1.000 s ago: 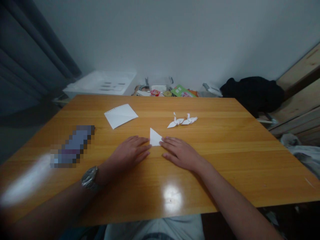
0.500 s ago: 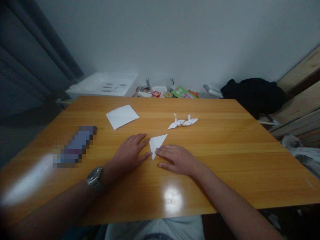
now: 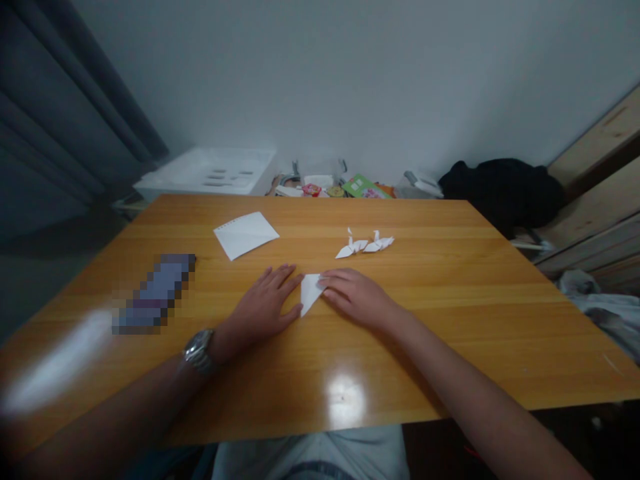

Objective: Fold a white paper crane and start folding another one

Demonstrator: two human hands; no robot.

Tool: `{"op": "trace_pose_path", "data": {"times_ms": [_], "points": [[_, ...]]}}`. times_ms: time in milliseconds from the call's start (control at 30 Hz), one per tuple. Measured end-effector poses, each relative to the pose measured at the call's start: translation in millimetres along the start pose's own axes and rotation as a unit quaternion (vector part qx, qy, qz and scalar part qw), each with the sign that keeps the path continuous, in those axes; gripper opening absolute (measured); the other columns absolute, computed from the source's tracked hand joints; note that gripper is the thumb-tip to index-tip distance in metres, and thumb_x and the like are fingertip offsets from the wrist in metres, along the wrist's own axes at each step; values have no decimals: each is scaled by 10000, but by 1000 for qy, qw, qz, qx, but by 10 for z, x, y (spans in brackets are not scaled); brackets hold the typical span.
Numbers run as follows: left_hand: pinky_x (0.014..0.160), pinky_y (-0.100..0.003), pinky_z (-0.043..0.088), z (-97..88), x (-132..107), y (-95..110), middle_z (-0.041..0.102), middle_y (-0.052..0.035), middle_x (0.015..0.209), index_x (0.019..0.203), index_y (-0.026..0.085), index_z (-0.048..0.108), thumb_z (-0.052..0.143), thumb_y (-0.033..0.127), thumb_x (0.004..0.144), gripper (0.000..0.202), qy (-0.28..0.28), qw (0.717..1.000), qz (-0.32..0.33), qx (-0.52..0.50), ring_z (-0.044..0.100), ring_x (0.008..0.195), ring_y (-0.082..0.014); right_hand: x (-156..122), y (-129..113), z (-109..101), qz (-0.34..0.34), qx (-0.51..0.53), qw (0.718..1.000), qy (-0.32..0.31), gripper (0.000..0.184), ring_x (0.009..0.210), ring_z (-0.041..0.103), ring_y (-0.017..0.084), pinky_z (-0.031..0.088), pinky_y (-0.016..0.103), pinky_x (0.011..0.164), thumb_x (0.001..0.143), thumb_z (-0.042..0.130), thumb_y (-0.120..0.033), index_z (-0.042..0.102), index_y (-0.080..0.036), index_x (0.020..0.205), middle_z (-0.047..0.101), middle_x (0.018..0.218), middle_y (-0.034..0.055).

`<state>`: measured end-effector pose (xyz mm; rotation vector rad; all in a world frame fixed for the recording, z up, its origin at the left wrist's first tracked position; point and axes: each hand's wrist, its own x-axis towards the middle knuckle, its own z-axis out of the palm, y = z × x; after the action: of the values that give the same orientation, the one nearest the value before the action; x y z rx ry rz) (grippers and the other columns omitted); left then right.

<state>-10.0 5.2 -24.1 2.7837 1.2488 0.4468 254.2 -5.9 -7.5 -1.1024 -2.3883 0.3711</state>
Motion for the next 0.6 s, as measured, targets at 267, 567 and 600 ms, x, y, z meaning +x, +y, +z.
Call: {"op": "trace_pose_path", "data": {"times_ms": [267, 567, 600], "points": [[1217, -564, 257, 6, 20, -58, 424, -182, 1557, 1477, 175, 486, 547, 405, 932, 595, -5, 1000, 4, 4, 384, 1453, -338, 202, 105, 144, -22, -31, 999, -33, 350, 1300, 573, 262, 452, 495, 1111, 1023, 491, -280, 667, -209, 1317, 636, 1392, 121], [1220, -491, 298, -41, 62, -22, 473, -167, 1523, 1422, 134, 537, 555, 340, 937, 528, -8, 1000, 11, -20, 444, 1408, -302, 125, 104, 259, -51, -23, 998, -12, 353, 1244, 589, 256, 486, 471, 1069, 1012, 493, -196, 645, -187, 1331, 642, 1349, 148], [1205, -469, 330, -43, 69, -17, 505, -156, 1497, 1402, 138, 555, 549, 355, 951, 501, -5, 999, 19, -28, 478, 1374, -293, 118, 99, 261, -50, -24, 998, -10, 356, 1247, 583, 259, 484, 474, 1070, 1011, 498, -200, 638, -187, 1338, 635, 1351, 153]]}}
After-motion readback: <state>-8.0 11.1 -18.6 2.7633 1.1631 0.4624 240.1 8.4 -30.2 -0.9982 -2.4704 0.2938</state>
